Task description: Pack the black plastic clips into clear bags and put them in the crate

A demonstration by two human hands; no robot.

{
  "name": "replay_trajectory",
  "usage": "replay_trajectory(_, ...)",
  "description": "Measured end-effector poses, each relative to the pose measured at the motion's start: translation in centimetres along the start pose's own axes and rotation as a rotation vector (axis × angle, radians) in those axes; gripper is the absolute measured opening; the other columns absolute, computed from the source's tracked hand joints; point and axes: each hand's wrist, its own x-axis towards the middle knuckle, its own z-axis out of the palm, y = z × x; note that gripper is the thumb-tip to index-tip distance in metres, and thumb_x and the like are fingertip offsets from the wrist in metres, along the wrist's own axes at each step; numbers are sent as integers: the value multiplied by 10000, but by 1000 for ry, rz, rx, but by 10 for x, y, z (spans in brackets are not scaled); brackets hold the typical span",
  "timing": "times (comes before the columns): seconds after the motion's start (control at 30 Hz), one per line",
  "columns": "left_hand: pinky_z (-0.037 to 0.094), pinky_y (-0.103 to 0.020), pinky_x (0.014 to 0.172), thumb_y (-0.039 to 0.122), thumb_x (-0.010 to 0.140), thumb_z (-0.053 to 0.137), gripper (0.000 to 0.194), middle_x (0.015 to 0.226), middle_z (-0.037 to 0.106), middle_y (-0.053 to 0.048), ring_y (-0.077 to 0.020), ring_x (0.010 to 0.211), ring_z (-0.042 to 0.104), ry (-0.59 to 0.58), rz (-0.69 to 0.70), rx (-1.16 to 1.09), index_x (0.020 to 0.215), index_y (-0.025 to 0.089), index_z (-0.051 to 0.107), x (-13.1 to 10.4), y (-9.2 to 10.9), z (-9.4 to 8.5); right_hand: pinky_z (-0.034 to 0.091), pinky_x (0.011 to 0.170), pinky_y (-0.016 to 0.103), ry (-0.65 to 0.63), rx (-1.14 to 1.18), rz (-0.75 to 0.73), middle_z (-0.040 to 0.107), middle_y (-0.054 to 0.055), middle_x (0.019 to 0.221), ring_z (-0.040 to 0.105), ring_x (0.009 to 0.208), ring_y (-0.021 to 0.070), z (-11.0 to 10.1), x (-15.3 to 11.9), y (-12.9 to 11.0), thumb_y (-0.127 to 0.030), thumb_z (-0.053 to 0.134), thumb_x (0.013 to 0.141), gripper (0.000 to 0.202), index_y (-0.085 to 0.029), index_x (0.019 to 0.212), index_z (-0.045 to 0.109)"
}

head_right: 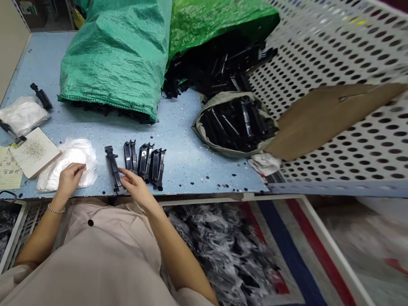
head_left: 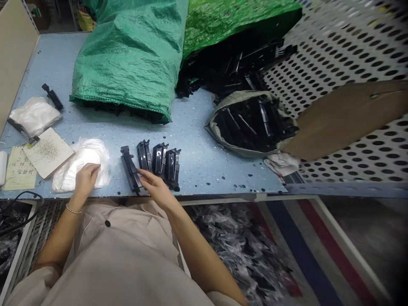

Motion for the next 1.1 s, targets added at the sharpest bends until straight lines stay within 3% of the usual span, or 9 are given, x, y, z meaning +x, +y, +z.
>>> replay_trajectory(0.13,564,-398,930,161,868,540,273,1123,717,-95,-239,1040,689,40,-16,82,1068,189,724,2,-5,-3,585,594,284,-337,623,272,678,9,810,635,637,129,32,13,8,-374,781,765,381,-175,1073,678)
replay_trajectory(0.23,534,-441,1029,148,906,503,381,1295,660,-136,-268,1194,645,181,49,236,1247,174,671,-3,-6,-10,594,592,232,-348,727,375,672,-9,767,647,644,110,53,26,14,-257,834,695,304,-163,931,666)
replay_trajectory(0.33,530,-424,1065,115,946,463,480,1387,616,-138,-251,1257,619,218,270,259,1407,198,563,-17,4,-12,595,595,202,-443,750,400,687,10,779,689,700,131,58,36,12,-236,846,680,332,-152,931,646)
replay_trajectory(0.47,590,-373,988,75,956,467,572,1360,644,-120,-220,1182,672,161,592,158,1494,269,456,-35,23,3,598,547,226,-323,826,229,663,-46,723,663,606,121,50,35,5,-280,877,664,583,-209,1166,592)
replay_trajectory(0.63,596,-367,986,114,976,448,537,1352,637,-134,-227,1243,638,356,476,154,1494,256,454,-20,31,26,600,521,268,-290,803,164,541,-134,586,639,519,131,23,8,8,-252,855,703,1058,-337,1549,226)
replay_trajectory(0.73,589,-373,994,122,985,421,519,1354,637,-134,-220,1238,640,242,588,89,1487,250,461,-12,36,41,561,462,237,-335,769,233,614,-84,651,688,587,171,6,-3,12,-294,834,723,1018,-313,1541,228)
replay_trajectory(0.87,617,-366,885,126,974,478,549,1317,663,-145,-212,1042,720,-6,809,-62,1501,273,433,-28,48,60,535,438,204,-110,785,122,649,-53,735,647,569,135,-7,-7,15,-370,862,671,736,-304,1311,505)
replay_trajectory(1.0,613,-365,878,124,979,471,564,1291,676,-132,-200,985,724,-3,775,-166,1513,297,415,-40,61,76,575,522,229,199,812,-61,647,-42,793,633,616,120,-5,-8,19,-396,919,567,574,-276,1036,611)
replay_trajectory(1.1,616,-353,851,129,988,435,546,1317,659,-113,-187,1017,711,-92,820,-149,1502,311,415,-40,69,83,593,621,246,695,722,-244,625,-39,801,637,673,112,-13,-11,30,-391,866,643,427,-244,912,568)
